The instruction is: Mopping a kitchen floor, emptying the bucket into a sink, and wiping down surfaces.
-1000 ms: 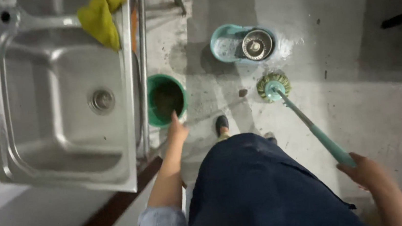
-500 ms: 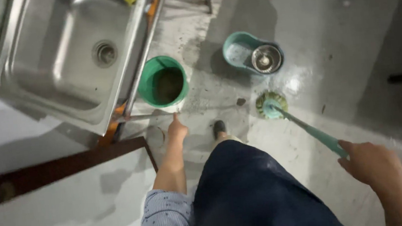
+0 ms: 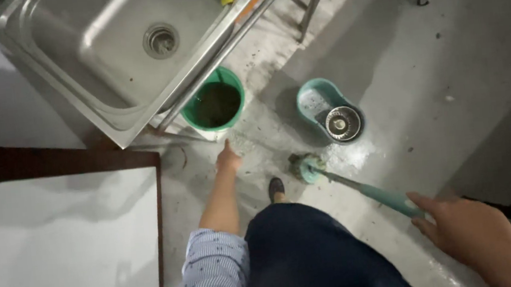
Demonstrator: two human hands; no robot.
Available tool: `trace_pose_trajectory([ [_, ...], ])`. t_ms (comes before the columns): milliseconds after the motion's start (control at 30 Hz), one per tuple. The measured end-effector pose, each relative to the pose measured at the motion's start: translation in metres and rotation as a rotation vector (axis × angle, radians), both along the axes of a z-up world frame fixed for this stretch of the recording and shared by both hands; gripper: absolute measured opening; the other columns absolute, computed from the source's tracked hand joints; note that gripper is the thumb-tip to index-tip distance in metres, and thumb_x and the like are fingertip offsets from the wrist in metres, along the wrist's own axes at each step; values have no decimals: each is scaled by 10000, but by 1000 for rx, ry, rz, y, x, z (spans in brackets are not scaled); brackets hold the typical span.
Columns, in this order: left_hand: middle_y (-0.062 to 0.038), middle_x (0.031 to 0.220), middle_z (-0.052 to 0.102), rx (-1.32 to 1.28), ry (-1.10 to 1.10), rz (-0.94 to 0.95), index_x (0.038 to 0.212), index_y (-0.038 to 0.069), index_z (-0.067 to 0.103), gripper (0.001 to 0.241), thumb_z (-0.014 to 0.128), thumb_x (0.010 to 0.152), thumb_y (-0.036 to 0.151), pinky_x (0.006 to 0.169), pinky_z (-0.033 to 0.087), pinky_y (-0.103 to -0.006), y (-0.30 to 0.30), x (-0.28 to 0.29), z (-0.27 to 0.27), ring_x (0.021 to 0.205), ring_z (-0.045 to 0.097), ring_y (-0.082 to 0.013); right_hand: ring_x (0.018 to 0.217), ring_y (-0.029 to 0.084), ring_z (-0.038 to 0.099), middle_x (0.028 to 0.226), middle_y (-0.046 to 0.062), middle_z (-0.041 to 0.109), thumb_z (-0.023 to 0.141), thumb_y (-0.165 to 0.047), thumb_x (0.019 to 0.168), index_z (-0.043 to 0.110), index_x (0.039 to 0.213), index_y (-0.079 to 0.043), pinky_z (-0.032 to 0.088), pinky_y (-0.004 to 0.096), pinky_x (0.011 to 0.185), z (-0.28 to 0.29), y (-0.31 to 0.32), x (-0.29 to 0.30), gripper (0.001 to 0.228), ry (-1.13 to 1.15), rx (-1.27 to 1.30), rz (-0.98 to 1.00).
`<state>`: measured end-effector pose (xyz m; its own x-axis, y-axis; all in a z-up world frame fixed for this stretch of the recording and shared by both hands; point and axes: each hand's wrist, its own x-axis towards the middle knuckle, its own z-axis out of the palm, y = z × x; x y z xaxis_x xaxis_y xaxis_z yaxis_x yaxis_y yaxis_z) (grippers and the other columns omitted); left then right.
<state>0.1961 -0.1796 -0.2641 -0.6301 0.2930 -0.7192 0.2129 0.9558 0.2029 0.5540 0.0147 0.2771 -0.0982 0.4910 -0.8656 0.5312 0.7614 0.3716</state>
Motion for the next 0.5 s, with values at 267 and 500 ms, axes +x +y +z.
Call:
trace_pose_trajectory([
  [267, -278, 1230, 679, 388, 81, 120, 1661, 221, 137, 1152, 800, 720, 172, 930, 548, -490, 34, 56, 23, 1112, 675, -424, 930, 234, 777, 1062, 47, 788, 626, -447, 909, 556, 1457, -316, 627, 399, 823, -61, 72, 9, 568, 547, -32, 58],
  [500, -200, 1230, 751, 533, -88, -254, 1364, 85, 663, 591, 817, 889, 401, 987, 549, -482, 109, 206, 115, 1153, 707, -375, 849, 301, 731, 1007, 132, 741, 586, -359, 967, 472, 1500, -220, 598, 445, 771, -104, 95, -26, 563, 506, -177, 500],
])
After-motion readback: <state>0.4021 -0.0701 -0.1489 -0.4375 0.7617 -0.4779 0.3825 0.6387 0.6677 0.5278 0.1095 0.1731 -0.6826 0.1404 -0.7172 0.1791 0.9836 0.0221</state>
